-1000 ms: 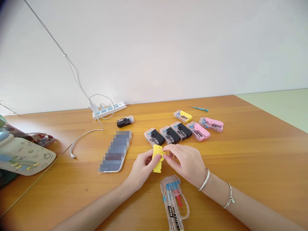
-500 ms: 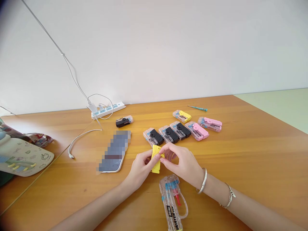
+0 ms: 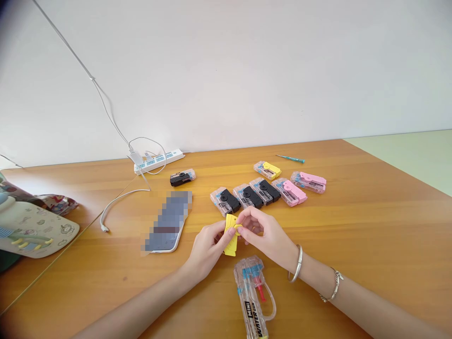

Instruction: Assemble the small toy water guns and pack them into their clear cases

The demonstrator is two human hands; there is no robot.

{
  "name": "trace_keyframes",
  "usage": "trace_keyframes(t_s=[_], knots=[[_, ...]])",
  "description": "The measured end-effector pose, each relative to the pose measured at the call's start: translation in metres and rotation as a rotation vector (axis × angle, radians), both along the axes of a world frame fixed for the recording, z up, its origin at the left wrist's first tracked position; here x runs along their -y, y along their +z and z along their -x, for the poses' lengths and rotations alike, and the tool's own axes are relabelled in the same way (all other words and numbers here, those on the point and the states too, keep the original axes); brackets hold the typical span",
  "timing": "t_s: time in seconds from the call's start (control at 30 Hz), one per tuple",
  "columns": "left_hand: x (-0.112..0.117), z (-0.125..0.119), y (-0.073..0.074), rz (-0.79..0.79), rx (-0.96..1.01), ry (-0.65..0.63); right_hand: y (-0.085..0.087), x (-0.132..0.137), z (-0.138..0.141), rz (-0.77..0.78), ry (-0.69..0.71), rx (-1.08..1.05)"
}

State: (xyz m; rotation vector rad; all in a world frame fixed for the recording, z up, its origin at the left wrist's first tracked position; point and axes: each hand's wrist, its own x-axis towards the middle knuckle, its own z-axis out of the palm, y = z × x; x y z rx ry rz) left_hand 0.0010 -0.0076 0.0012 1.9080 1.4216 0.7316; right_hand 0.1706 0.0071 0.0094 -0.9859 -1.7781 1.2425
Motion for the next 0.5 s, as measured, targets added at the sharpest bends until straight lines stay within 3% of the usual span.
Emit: trace_keyframes(t_s=[0.23,0.5], knots=[[0.0006,-0.0006,-0.0030,-0.029,-0.007,-0.009,-0.0028,-0.0005,0.0009,0.045,-0.009,-0.045],[0.0000,-0.0001,-0.0028,-0.099,0.072,-0.047,0.0013,0.0029,-0.0005,-0.001,0.078,0.081]])
